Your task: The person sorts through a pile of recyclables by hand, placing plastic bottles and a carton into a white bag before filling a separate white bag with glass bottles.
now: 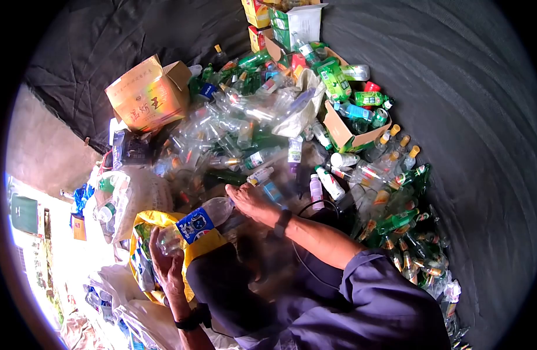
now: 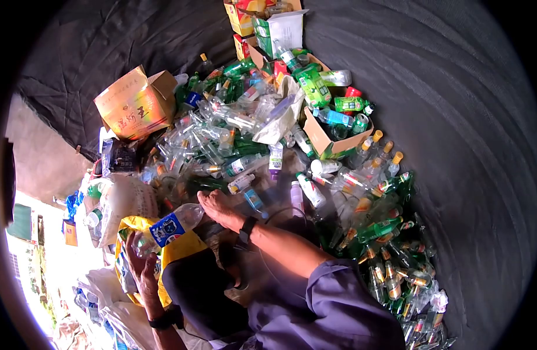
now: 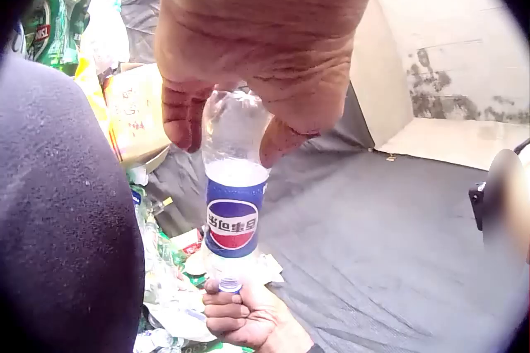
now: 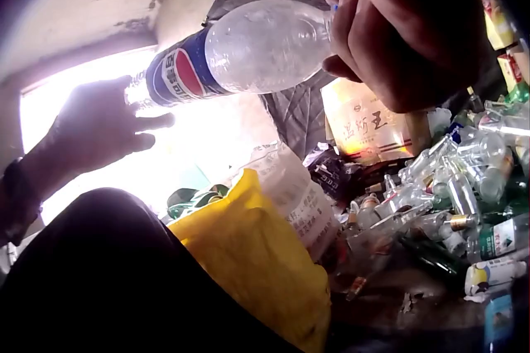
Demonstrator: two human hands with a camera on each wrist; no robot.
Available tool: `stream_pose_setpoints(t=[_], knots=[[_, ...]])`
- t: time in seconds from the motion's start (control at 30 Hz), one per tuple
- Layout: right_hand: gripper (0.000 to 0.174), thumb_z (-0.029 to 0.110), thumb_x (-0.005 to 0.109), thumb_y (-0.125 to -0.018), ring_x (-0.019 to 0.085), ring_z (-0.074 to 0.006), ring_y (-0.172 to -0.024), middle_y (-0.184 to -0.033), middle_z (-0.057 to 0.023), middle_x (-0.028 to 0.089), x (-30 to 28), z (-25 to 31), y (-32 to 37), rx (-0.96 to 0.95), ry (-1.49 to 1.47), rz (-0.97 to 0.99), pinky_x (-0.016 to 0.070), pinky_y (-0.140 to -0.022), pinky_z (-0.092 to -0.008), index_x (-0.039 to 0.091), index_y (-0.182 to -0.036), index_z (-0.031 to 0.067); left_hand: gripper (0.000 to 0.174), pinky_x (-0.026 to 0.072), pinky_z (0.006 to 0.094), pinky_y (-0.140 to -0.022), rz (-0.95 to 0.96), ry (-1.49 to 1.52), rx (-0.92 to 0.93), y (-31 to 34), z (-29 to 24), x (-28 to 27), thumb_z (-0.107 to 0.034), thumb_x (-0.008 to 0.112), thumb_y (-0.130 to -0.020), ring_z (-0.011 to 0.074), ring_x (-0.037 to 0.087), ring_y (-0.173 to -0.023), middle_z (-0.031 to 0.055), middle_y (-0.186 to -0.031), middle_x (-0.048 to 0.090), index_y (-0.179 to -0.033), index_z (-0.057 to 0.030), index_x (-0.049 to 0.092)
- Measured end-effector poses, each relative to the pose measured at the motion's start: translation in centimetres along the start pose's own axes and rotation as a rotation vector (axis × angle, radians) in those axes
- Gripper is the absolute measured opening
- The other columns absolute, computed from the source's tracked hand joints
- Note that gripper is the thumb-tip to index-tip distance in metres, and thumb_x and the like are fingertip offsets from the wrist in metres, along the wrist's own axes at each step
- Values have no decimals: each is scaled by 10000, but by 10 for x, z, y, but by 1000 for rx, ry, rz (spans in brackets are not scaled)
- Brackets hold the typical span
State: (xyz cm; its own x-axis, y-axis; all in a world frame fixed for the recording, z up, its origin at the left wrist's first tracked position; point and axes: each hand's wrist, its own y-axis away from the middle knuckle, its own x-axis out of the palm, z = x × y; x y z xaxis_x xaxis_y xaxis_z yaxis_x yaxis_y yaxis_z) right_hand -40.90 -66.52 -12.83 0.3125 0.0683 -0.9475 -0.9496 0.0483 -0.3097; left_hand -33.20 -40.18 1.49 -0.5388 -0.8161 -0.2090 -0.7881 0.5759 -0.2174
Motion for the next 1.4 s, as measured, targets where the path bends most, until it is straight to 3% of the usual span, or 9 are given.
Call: stream_pose_setpoints(t=[0.13, 0.43, 0.57, 0.7, 1.03, 1.13, 1.2, 1.3, 1.4], knots=[[444, 55, 521, -899, 547, -191, -631, -774, -83, 563, 6, 2, -4, 58, 130, -91, 412, -615, -322, 445, -1314, -83, 831, 469, 305, -944, 11, 2, -135, 3, 6, -11, -344, 810, -824, 208, 600, -1067, 144, -1279, 574, -1460, -14, 390], [141, 117, 470, -1000, 578, -260, -583, -675, -129, 553, -7, 7, -16, 345, -578, -365, 418, -536, -394, 554, -1069, 27, 686, 437, 250, -475, -68, -140, -429, 1, 13, -30, -624, 549, -935, 163, 610, -502, 117, -619, 642, -1028, 52, 616], [141, 132, 465, -1013, 572, -266, -551, -676, -140, 570, -7, 6, -17, 368, -777, -395, 426, -534, -393, 562, -1078, 53, 730, 464, 241, -550, -82, -100, -314, 4, 16, -25, -636, 545, -935, 171, 671, -695, 136, -964, 681, -1213, 38, 583], [221, 142, 477, -997, 571, -244, -521, -607, -120, 571, 29, 6, -17, 212, -124, -542, 414, -515, -372, 565, -1179, 51, 814, 494, 255, -626, -57, -85, -182, 8, 7, -14, -489, 722, -877, 167, 614, -921, 143, -1281, 543, -1481, -63, 382], [330, 191, 493, -1011, 535, -254, -477, -573, -126, 541, 39, 5, -14, 284, -139, -531, 384, -445, -408, 523, -1322, 86, 772, 489, 256, -578, -26, 115, -191, 13, 3, -14, -274, 801, -805, 182, 661, -755, 128, -1015, 652, -1401, 36, 419], [284, 276, 501, -1028, 561, -266, -494, -583, -143, 572, 7, 5, -14, 261, -104, -524, 390, -453, -419, 632, -1167, 65, 687, 474, 260, -530, -57, 11, -251, 13, 13, -22, -419, 709, -886, 186, 657, -634, 131, -899, 660, -1313, 72, 487], [408, 377, 506, -1031, 597, -284, -530, -637, -161, 626, -28, 7, -16, 578, -841, -244, 419, -495, -417, 692, -935, 27, 629, 465, 253, -504, -67, -83, -309, 12, 13, -21, -528, 560, -973, 188, 650, -543, 147, -841, 687, -1170, 70, 559], [518, 424, 511, -1025, 635, -288, -600, -707, -168, 667, -40, 11, -18, 577, -1007, -380, 457, -568, -389, 678, -783, -2, 683, 476, 259, -487, -93, -82, -386, 12, 3, -16, -585, 493, -982, 203, 652, -513, 150, -734, 674, -1175, 67, 550], [490, 410, 511, -1029, 649, -284, -651, -718, -166, 667, -46, 11, -18, 580, -1104, -338, 481, -639, -363, 677, -825, -4, 742, 485, 281, -459, -74, -97, -444, 13, 6, -20, -642, 415, -987, 226, 647, -480, 173, -662, 658, -1169, 69, 519]])
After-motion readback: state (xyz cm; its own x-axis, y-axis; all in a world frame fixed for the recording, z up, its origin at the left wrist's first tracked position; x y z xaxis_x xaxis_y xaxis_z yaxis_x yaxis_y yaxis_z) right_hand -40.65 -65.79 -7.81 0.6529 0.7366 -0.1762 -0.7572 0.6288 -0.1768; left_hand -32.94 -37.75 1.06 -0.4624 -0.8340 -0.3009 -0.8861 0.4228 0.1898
